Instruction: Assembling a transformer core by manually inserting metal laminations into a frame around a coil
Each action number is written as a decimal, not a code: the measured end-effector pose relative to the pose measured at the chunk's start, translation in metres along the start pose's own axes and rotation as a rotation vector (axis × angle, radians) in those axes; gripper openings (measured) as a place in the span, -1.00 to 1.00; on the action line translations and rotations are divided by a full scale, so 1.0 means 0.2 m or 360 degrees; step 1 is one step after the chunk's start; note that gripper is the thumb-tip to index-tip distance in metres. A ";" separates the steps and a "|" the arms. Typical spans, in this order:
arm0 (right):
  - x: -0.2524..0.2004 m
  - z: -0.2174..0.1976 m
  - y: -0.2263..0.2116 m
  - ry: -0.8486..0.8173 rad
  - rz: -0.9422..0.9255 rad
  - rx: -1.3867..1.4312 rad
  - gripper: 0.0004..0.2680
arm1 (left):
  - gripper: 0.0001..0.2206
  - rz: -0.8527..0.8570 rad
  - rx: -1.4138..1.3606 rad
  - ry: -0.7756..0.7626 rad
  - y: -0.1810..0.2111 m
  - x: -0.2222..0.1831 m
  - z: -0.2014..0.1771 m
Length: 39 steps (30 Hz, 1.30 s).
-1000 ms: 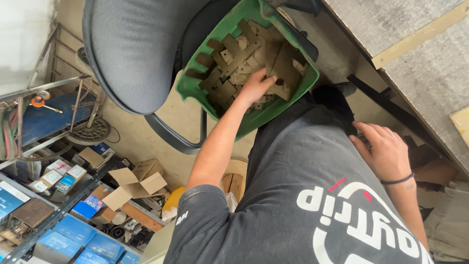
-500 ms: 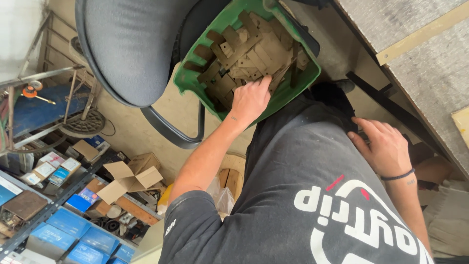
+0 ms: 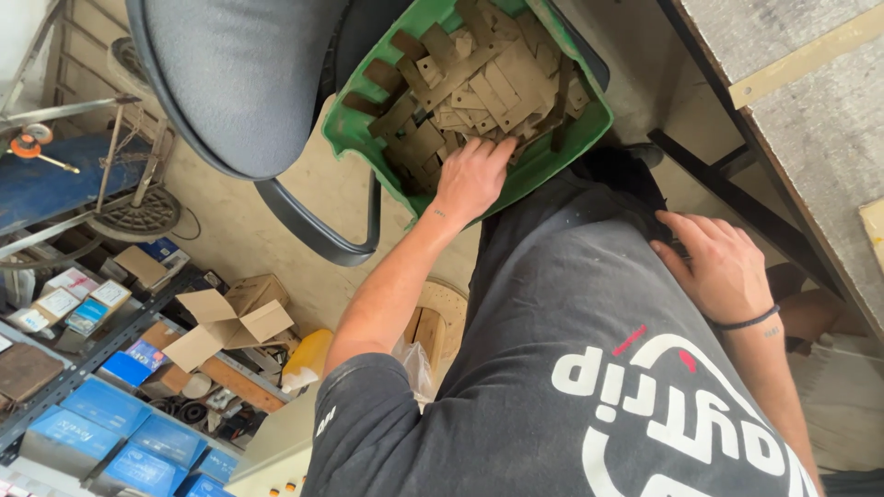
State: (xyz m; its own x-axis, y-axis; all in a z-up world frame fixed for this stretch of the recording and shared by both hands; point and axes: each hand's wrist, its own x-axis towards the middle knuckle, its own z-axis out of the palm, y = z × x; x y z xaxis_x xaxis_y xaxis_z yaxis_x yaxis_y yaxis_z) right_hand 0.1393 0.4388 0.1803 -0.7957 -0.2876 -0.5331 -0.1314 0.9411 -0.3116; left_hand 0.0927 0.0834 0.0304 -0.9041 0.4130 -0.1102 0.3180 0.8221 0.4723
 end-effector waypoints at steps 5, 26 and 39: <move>0.06 -0.10 -0.12 0.0326 -0.0054 0.0204 -0.71 | -0.72 0.0224 -0.0327 0.0118 0.23 0.08 -0.34; 0.18 -0.16 -0.26 0.0723 -0.0789 0.0314 -0.61 | -0.42 -0.0129 -0.1113 -0.1248 0.60 0.18 -0.69; 0.44 -0.13 -0.40 0.0447 -0.0078 0.1009 -0.92 | -0.33 -0.0870 -0.0183 -0.0447 -0.11 -0.14 -0.23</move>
State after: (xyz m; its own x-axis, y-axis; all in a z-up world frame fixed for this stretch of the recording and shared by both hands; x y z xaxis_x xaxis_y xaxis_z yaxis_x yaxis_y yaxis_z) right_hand 0.0641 0.3433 0.1772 -0.9318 -0.1894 -0.3095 0.1318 0.6182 -0.7749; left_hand 0.0974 0.0357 0.0637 -0.8128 0.0445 -0.5809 -0.2164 0.9027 0.3718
